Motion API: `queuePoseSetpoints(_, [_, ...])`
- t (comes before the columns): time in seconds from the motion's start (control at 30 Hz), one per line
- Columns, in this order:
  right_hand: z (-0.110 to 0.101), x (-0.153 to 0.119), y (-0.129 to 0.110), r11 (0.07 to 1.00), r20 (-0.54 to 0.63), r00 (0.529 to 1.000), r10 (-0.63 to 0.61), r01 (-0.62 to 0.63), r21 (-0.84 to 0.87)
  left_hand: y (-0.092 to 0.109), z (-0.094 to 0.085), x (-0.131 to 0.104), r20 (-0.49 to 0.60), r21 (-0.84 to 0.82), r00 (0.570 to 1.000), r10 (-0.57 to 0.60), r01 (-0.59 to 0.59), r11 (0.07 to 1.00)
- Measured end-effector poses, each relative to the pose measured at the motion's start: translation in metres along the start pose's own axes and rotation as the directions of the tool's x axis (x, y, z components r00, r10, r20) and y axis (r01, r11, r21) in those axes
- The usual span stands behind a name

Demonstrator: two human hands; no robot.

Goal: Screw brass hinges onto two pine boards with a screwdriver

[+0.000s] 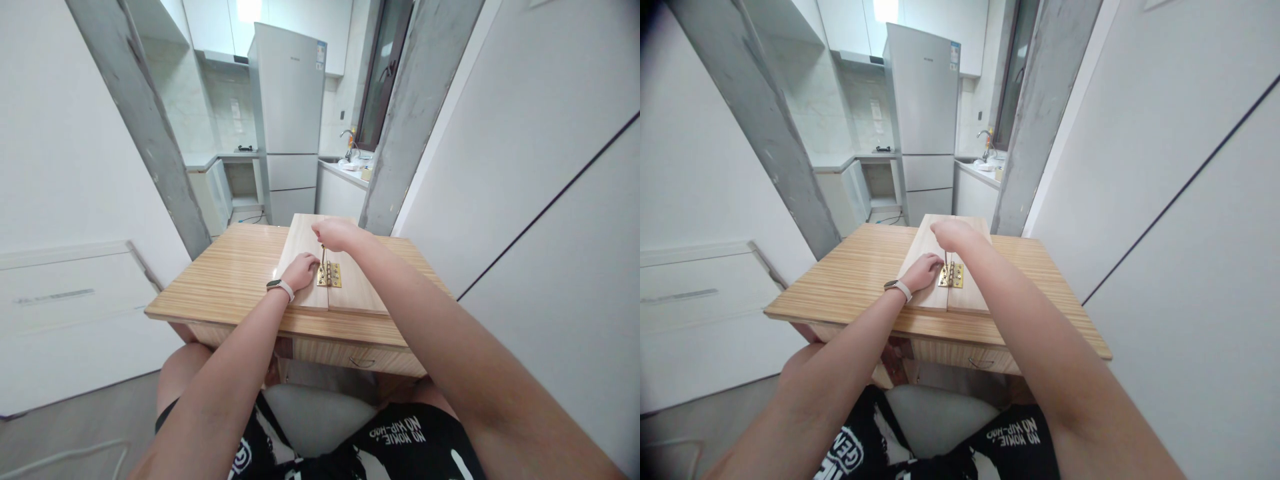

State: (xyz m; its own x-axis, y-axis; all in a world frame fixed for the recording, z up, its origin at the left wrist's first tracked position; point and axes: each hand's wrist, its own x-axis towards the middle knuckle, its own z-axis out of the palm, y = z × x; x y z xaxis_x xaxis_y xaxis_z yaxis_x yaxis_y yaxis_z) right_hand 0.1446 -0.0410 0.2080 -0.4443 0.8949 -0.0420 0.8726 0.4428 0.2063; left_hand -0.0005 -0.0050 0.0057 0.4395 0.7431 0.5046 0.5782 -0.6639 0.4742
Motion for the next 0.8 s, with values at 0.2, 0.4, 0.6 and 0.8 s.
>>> queuePoseSetpoints(0.2, [0.005, -0.009, -0.008, 0.984, -0.173, 0.970, 0.173, -0.163, 0.075, 0.000, 0.000, 0.000, -0.009, 0.006, 1.000, 0.009, -0.009, 1.000])
queuePoseSetpoints(0.4, [0.004, -0.010, -0.015, 0.985, -0.201, 0.964, 0.174, -0.171, 0.034, 0.002, -0.002, 0.000, 0.004, 0.015, 1.000, 0.000, 0.000, 1.000])
queuePoseSetpoints(0.6, [0.000, -0.012, -0.012, 0.987, -0.164, 0.974, 0.158, -0.156, 0.024, 0.005, -0.004, 0.000, 0.006, -0.003, 1.000, -0.005, 0.005, 1.000])
queuePoseSetpoints(0.8, [0.007, -0.008, -0.002, 0.999, -0.127, 0.991, 0.047, -0.048, -0.004, 0.002, -0.002, 0.000, 0.000, -0.008, 1.000, -0.015, 0.015, 1.000])
